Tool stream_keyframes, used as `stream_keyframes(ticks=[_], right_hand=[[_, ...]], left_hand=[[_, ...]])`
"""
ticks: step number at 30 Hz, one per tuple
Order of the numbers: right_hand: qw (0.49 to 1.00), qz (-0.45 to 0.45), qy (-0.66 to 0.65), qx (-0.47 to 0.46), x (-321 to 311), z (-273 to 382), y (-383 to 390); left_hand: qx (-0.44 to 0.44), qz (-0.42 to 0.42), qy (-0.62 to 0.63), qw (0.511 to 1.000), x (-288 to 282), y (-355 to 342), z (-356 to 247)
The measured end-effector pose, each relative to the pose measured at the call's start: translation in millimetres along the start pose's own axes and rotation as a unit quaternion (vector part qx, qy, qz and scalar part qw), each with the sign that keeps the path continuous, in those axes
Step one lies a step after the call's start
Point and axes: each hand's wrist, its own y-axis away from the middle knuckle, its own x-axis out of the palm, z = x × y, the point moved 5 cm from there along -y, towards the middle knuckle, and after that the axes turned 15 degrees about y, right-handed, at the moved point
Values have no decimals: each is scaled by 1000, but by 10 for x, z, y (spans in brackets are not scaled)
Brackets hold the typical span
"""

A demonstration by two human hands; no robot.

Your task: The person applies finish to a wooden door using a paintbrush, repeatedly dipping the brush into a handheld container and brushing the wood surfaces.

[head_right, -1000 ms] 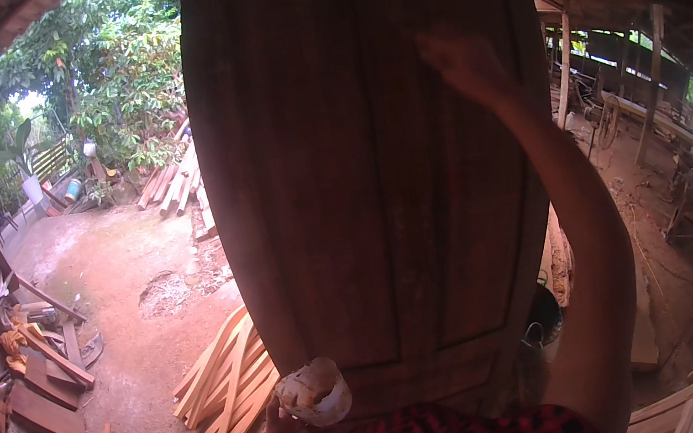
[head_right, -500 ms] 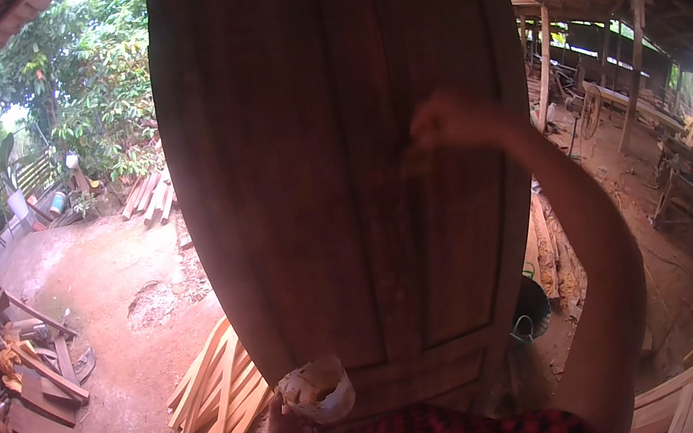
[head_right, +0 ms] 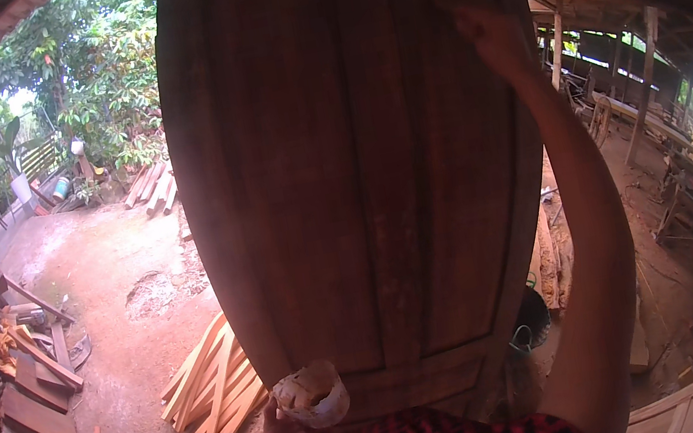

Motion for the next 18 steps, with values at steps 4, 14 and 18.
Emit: stream_keyframes(ticks=[4,14,18], right_hand=[[987,137,-55,-66,-247,581,1154],[807,556,-196,23,-97,643,2218],[867,446,-213,63,71,-65,1368]], left_hand=[[-54,13,-20,998,41,-125,-5],[-77,21,-88,993,495,-381,131],[-70,30,-111,991,506,-421,213]])
